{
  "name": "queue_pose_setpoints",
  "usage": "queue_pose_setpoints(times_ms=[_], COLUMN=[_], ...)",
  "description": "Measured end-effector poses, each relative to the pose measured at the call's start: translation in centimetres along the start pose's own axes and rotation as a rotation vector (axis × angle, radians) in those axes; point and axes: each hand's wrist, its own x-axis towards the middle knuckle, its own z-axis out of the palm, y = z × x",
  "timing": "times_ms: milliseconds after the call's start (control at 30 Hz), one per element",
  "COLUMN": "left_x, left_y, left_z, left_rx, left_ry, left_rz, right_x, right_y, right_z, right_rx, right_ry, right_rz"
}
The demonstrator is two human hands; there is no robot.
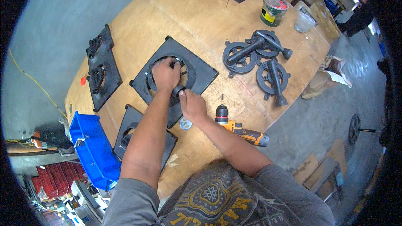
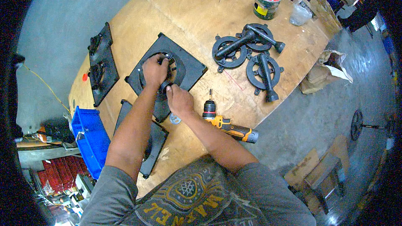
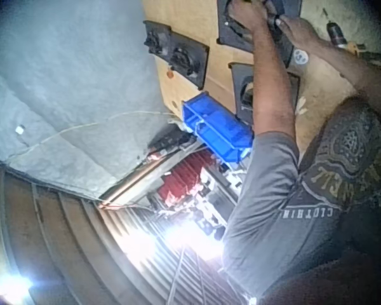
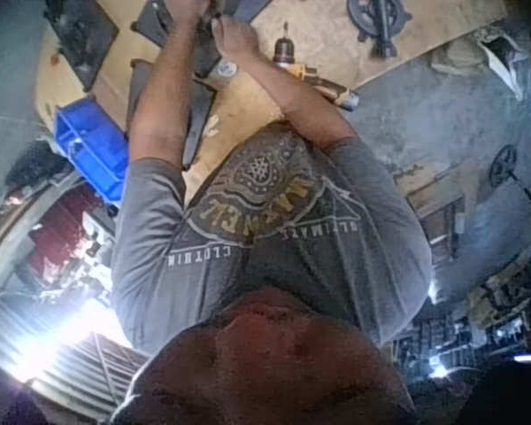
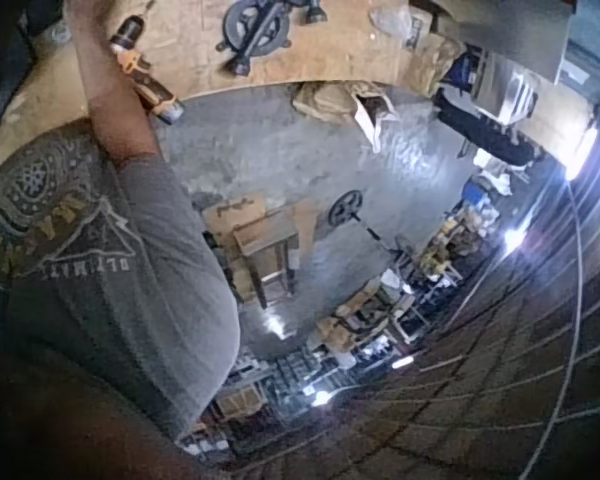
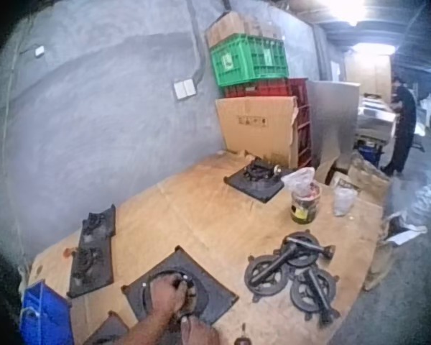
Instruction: The person assembles several black square fan housings on a wooden workbench. They place circular fan components into the housings, insert fasteners, and tighten them using a yellow cordless drill. The person handles multiple units one at a time, moving completed units aside.
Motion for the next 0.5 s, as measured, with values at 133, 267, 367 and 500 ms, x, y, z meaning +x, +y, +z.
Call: queue_pose_setpoints(times_ms=[133,267,367,500], left_x=[0.0,0.1,0.0,0.0], left_y=[0.2,0.1,0.0,0.2], left_z=[-0.2,-0.3,-0.4,-0.2], left_rx=[-0.04,-0.059,-0.038,-0.017], left_ry=[-0.003,-0.012,0.0,0.013], left_rz=[0.011,-0.002,-0.007,0.006], right_x=[-0.3,0.2,0.3,0.5], right_y=[0.3,-1.2,-1.2,0.2], right_z=[2.4,2.0,1.4,1.2], right_rx=[0.191,1.039,1.214,0.894], right_ry=[0.153,-0.044,-0.195,-0.197], right_rz=[0.076,0.638,0.788,0.593])
